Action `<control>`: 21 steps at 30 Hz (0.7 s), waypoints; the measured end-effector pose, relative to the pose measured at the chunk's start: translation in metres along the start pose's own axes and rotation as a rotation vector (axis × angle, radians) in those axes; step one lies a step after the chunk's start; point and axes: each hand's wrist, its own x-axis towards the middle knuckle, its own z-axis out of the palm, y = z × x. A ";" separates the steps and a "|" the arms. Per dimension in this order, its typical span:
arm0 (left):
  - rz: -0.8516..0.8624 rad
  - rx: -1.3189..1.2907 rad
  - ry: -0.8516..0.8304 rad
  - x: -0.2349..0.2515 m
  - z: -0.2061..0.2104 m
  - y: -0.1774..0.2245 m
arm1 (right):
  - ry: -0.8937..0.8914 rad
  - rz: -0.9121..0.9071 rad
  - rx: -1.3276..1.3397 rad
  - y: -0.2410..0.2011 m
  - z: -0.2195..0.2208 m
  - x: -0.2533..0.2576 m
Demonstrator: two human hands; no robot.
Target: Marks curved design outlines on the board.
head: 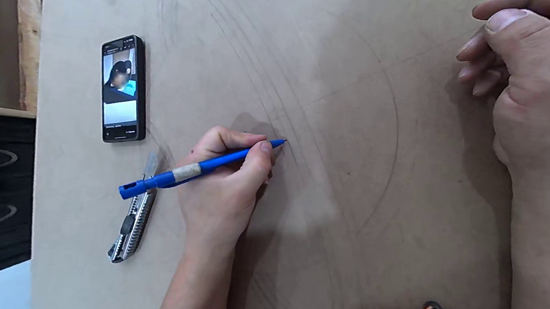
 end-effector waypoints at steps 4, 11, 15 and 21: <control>-0.014 0.007 -0.005 0.002 0.001 0.001 | 0.007 0.005 0.005 0.001 0.001 0.001; 0.016 -0.032 0.006 0.003 0.001 -0.004 | 0.035 -0.004 0.023 0.001 0.002 0.001; 0.020 -0.035 -0.014 0.003 0.000 -0.004 | 0.040 -0.003 0.022 0.003 0.003 0.002; 0.040 -0.035 -0.046 0.001 -0.003 -0.006 | 0.031 0.012 -0.036 0.008 0.001 0.003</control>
